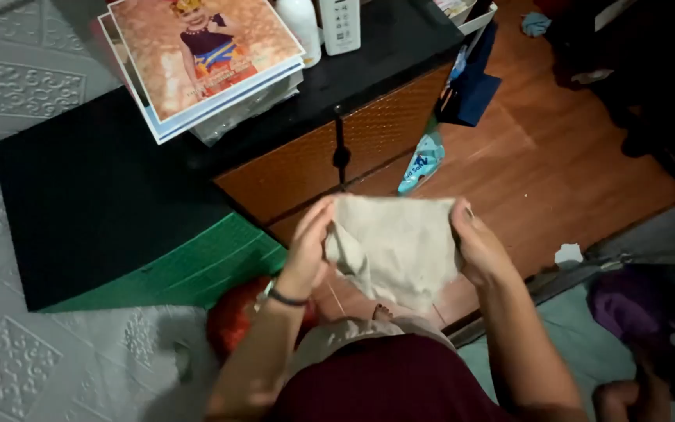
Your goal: Wiping dust off various photos and placing them into protective plastic sleeves.
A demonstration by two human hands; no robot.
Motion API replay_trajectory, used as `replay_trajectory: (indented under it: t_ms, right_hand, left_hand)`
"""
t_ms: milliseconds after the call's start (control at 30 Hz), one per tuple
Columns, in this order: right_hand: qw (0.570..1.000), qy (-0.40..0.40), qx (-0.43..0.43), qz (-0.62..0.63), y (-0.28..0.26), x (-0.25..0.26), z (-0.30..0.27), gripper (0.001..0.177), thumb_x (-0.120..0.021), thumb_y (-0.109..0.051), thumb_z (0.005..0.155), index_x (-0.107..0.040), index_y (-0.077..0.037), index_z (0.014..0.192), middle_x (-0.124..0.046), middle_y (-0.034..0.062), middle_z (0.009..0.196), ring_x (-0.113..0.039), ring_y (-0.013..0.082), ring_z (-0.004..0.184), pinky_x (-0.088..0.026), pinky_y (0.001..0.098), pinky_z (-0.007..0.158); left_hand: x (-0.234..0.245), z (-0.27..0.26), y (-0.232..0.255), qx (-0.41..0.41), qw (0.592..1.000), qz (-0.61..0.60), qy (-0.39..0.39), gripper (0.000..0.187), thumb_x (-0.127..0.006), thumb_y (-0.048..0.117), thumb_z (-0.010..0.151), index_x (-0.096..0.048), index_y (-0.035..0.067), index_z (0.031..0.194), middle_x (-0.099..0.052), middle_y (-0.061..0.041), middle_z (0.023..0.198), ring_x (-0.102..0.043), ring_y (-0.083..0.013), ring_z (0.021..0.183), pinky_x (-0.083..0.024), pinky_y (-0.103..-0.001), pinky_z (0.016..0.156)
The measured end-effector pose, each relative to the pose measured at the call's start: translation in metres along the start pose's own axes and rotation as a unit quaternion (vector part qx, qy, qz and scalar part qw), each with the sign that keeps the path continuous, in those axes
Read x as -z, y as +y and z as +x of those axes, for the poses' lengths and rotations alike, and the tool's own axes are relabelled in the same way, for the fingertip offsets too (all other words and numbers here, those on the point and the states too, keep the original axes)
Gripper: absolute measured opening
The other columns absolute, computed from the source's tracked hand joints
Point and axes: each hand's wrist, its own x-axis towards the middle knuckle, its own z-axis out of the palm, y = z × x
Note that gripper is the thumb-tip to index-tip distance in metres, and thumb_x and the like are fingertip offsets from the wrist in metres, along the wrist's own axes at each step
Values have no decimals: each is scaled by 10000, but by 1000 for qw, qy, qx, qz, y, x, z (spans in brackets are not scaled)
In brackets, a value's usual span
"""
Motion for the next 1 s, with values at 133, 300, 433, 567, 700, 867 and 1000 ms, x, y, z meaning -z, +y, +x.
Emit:
replay_trajectory:
  t_ms: [133, 300, 433, 567, 700, 867, 1000]
  right_hand:
    - [999, 28, -39, -10, 28, 28, 33, 542, -421, -529, 1025, -646, -42, 1100, -633, -2, 943, -546, 107, 850, -476, 284, 745]
    - [985, -45, 18, -167, 18, 55, 32, 443, -575, -426, 1056, -707, -15, 955, -590, -40, 798, -492, 67, 737, -450, 265, 650]
    - [974, -97, 59, -198, -29, 59, 17, 370, -617, -367, 1029, -721, -25, 933, -607, -40, 802, -511, 68, 737, -456, 268, 650]
    - [901, -314, 118, -277, -71, 23, 2, 314, -648, -341, 983, -727, -46, 1057, -713, -20, 901, -610, 54, 816, -523, 258, 726]
    - [854, -339, 113, -378, -99, 4, 5, 351, -665, -358, 963, -744, -58, 1127, -757, 28, 927, -643, 111, 795, -550, 299, 699]
    - [957, -189, 99, -198, -31, 68, 45, 696, -435, -590, 964, -519, -94, 1445, -724, 123, 1122, -665, 231, 950, -560, 373, 835]
    - [976, -218, -21, -6, 24, 70, 26, 1072, -130, -835, 858, -375, -85, 1583, -584, 181, 1420, -586, 315, 1308, -500, 447, 1072]
  left_hand:
    - [39, 14, -76, 197, 977, -82, 1, 548, -489, 363, 1004, -567, -20, 1389, -687, -86, 1320, -668, -157, 1181, -541, -245, 983]
    - [52, 8, -135, 49, 978, 193, -61, 741, -722, 153, 934, -354, 34, 1566, -561, -149, 1409, -559, -272, 1233, -506, -403, 1015]
    - [39, 5, -100, 54, 946, 198, -251, 752, -718, 301, 1024, -338, 41, 1618, -419, -75, 1652, -386, -206, 1527, -362, -354, 1226]
    - [39, 31, -123, 91, 916, 250, -300, 942, -800, 421, 825, -313, 105, 1566, -440, -24, 1534, -518, -205, 1360, -531, -389, 1049]
    - [-21, 30, -125, 123, 876, 267, -383, 662, -848, 207, 845, -576, 7, 1415, -645, -128, 1350, -609, -247, 1225, -529, -409, 1044]
    - [-42, 32, -120, 79, 942, 138, -296, 435, -718, 131, 1003, -605, 20, 1409, -686, -91, 1298, -657, -201, 1184, -557, -362, 1021]
    - [-41, 25, -107, 77, 963, 62, -250, 462, -713, 77, 989, -589, -9, 1425, -678, -93, 1312, -652, -193, 1212, -546, -355, 1049]
